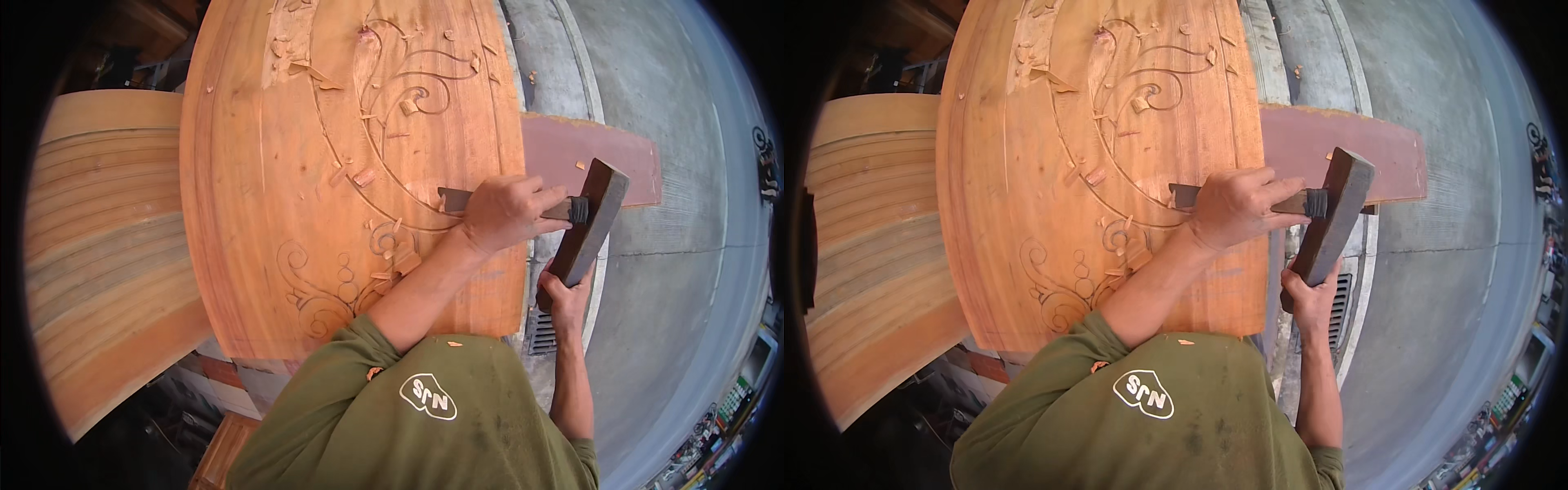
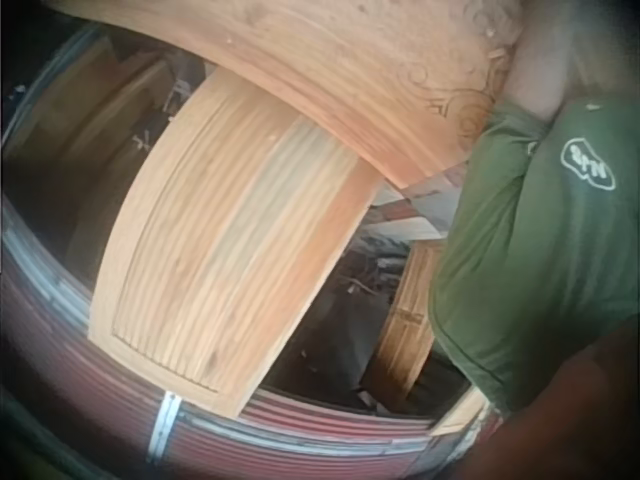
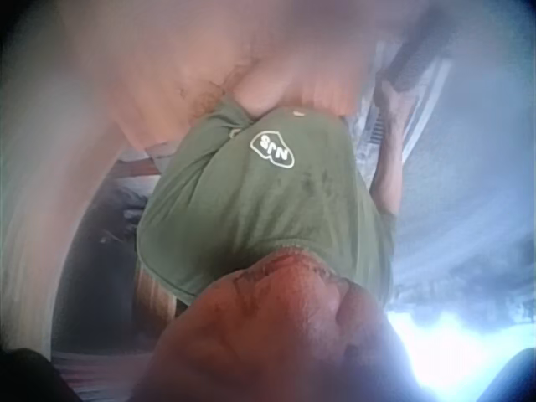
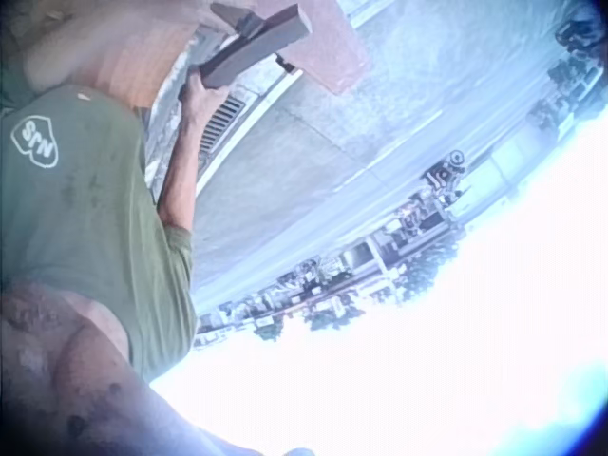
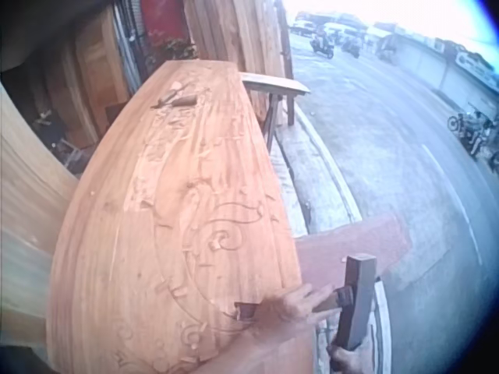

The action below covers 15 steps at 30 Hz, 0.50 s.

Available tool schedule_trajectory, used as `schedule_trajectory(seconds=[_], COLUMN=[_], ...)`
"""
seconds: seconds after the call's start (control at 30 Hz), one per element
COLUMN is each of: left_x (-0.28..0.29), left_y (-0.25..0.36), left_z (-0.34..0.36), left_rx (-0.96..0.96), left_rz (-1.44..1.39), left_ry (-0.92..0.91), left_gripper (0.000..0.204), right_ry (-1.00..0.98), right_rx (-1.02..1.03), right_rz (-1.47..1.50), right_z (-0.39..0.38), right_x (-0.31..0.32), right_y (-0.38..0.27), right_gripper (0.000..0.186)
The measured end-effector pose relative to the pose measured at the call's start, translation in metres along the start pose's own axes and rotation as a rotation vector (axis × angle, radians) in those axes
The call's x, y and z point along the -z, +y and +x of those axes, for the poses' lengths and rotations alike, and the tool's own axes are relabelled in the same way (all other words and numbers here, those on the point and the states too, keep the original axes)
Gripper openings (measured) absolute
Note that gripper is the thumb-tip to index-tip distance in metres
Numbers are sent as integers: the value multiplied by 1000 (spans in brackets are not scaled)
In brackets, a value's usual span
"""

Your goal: The person carves decorative patterns into a large wooden board using a chisel and a wooden mallet. They hammer the chisel to remove wood shavings along traced lines and then use their hands to clear the debris.

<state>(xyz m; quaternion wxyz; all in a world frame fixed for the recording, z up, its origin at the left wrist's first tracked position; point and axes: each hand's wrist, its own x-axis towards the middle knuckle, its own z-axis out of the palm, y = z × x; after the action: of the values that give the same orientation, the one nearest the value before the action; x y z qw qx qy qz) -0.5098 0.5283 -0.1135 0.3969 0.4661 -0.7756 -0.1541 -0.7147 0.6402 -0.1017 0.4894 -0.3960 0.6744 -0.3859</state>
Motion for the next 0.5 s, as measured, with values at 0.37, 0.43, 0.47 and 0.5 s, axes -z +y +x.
schedule_trajectory(seconds=[0.37, 0.43, 0.47, 0.5], left_x=[9, 9, 10, 11], left_y=[1, -3, -5, -5], left_z=[-2, 0, -2, -3], left_rx=[-18, -23, -19, -30], left_rz=[29, 6, -2, 15], left_ry=[40, 52, 59, 42], left_gripper=[53, 54, 54, 54], right_ry=[-76, -26, 8, 50], right_rx=[-58, 17, 75, 50], right_rz=[74, -19, -116, -30], right_z=[-3, 6, 17, 16], right_x=[-7, 11, 18, 25], right_y=[-7, 14, 10, 3], right_gripper=[77, 81, 82, 69])
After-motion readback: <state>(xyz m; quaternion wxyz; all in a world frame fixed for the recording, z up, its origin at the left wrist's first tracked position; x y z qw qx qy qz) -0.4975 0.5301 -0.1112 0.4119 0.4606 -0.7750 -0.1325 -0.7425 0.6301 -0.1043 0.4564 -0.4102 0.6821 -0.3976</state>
